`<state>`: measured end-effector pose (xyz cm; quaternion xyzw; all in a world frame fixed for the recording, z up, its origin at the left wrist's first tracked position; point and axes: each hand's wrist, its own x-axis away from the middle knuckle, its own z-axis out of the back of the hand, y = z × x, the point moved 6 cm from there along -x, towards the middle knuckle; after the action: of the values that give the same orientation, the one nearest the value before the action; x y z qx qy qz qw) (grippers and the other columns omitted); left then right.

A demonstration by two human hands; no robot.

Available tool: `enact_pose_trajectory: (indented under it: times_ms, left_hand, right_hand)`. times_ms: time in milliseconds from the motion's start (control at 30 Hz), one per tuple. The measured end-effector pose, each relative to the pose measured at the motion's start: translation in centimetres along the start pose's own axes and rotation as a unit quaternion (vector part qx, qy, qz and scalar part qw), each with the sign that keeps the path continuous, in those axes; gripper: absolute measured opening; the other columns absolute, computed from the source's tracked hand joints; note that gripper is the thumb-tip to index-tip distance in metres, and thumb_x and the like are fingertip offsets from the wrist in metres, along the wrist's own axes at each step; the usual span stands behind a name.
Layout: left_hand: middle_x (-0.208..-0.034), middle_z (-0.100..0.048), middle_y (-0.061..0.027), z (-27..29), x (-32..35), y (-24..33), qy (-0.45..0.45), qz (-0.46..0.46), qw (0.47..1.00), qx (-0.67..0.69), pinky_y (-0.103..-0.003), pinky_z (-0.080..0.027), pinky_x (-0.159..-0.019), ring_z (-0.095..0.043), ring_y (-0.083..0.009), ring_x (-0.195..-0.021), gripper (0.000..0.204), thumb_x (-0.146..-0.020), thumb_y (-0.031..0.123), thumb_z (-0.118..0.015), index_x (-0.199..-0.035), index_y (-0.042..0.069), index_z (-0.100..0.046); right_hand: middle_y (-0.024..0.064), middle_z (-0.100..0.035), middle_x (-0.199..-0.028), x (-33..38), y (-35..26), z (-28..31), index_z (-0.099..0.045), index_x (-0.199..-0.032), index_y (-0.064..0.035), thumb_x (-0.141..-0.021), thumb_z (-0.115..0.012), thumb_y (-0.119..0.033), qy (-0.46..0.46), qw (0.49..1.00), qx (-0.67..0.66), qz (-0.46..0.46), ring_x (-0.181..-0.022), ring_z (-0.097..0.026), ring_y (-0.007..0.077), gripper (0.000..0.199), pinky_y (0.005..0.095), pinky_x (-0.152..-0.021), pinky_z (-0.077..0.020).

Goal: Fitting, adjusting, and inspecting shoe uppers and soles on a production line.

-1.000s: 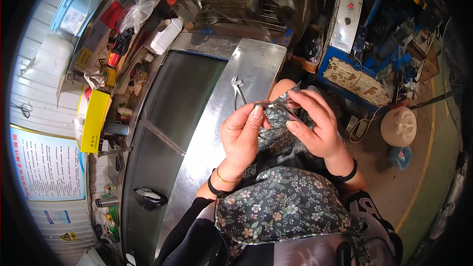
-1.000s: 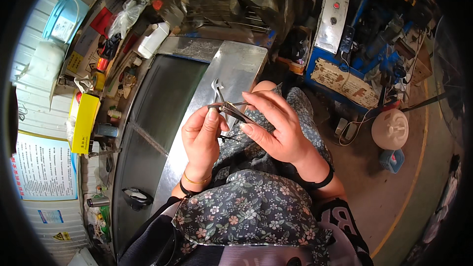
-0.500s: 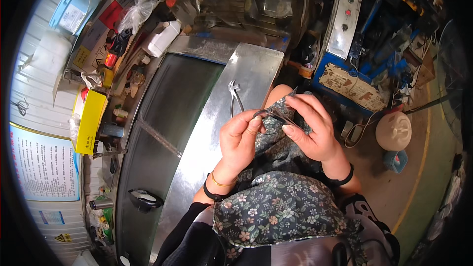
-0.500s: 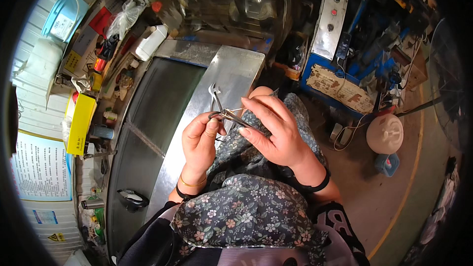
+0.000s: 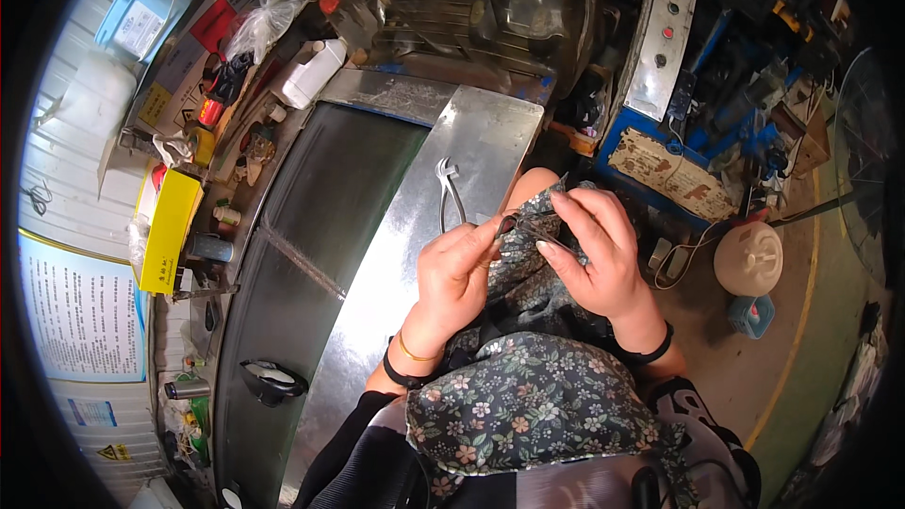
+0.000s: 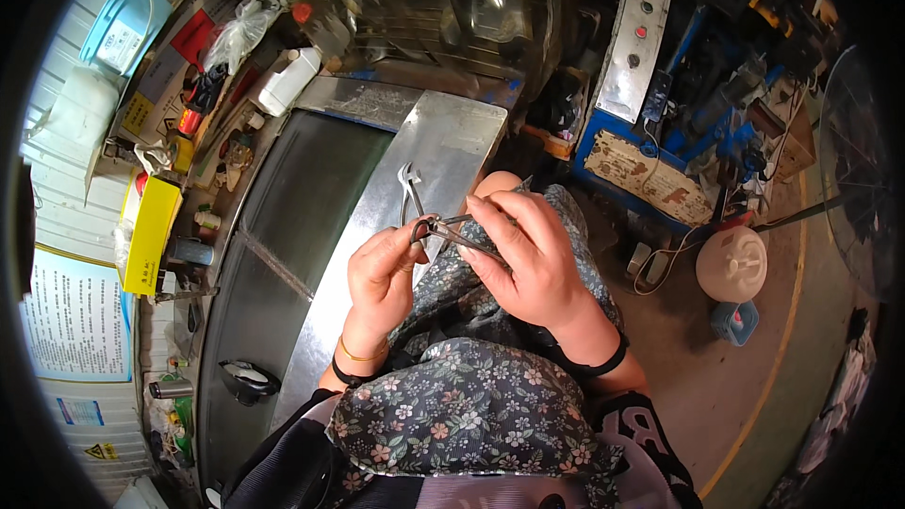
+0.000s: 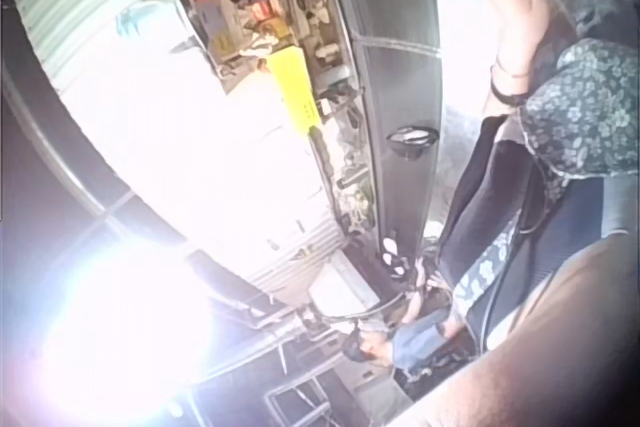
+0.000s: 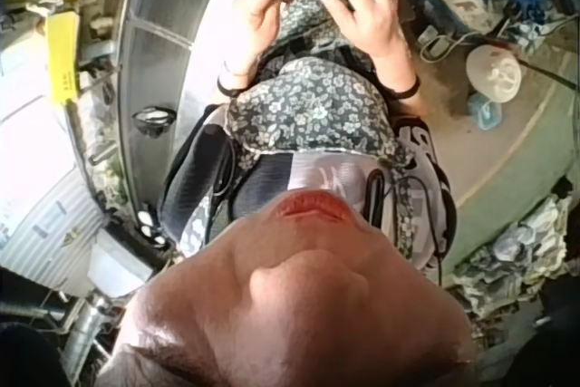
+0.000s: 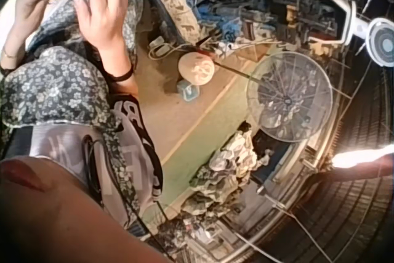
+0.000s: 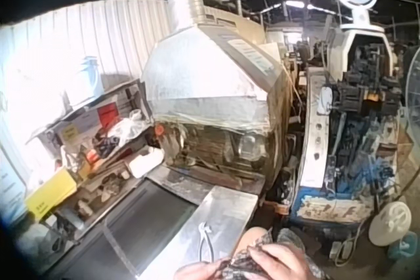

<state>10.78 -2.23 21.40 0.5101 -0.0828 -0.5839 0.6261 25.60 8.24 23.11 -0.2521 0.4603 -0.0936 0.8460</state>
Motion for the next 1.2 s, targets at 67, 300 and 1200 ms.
enact_pose_trajectory:
  times_ms: [67, 300, 1200]
  left_hand:
    - [-0.075, -0.062, -0.0079, 0.2, -0.1, 0.1, 0.001, -0.01, 1.0, -0.017, -0.026, -0.048, -0.059, -0.06, -0.0147, -0.063, 0.027, -0.091, -0.002, -0.058, -0.117, 0.001, -0.066]
    - [-0.063, -0.056, -0.0082, 0.2, -0.4, 0.4, 0.019, -0.025, 0.999, -0.038, -0.032, -0.047, -0.054, -0.059, -0.0215, -0.056, 0.046, -0.076, -0.011, -0.06, -0.119, 0.006, -0.066]
    - [-0.077, -0.068, -0.0051, -0.8, 0.4, -1.2, 0.035, 0.214, 0.928, 0.304, -0.018, -0.032, -0.052, -0.043, -0.0025, -0.056, 0.03, -0.097, 0.018, -0.058, -0.119, -0.002, -0.064]
  right_hand:
    - [0.0144, -0.057, -0.11, 0.1, -0.3, 0.1, -0.058, -0.123, 0.0013, -0.081, -0.072, -0.015, 0.012, 0.999, 0.034, 0.025, -0.094, -0.057, 0.033, 0.047, 0.0417, -0.082, -0.0476]
    - [0.0143, -0.057, -0.11, -0.1, -0.3, 0.2, -0.059, -0.123, -0.0003, -0.08, -0.073, -0.016, -0.003, 0.998, 0.055, 0.014, -0.093, -0.057, 0.033, 0.047, 0.0433, -0.082, -0.0469]
    - [0.0101, -0.061, -0.101, -1.1, -0.1, 2.0, -0.063, -0.108, -0.0011, -0.066, -0.081, 0.0, 0.01, 0.995, -0.071, -0.071, -0.067, -0.057, 0.0128, 0.046, 0.0252, -0.061, -0.0498]
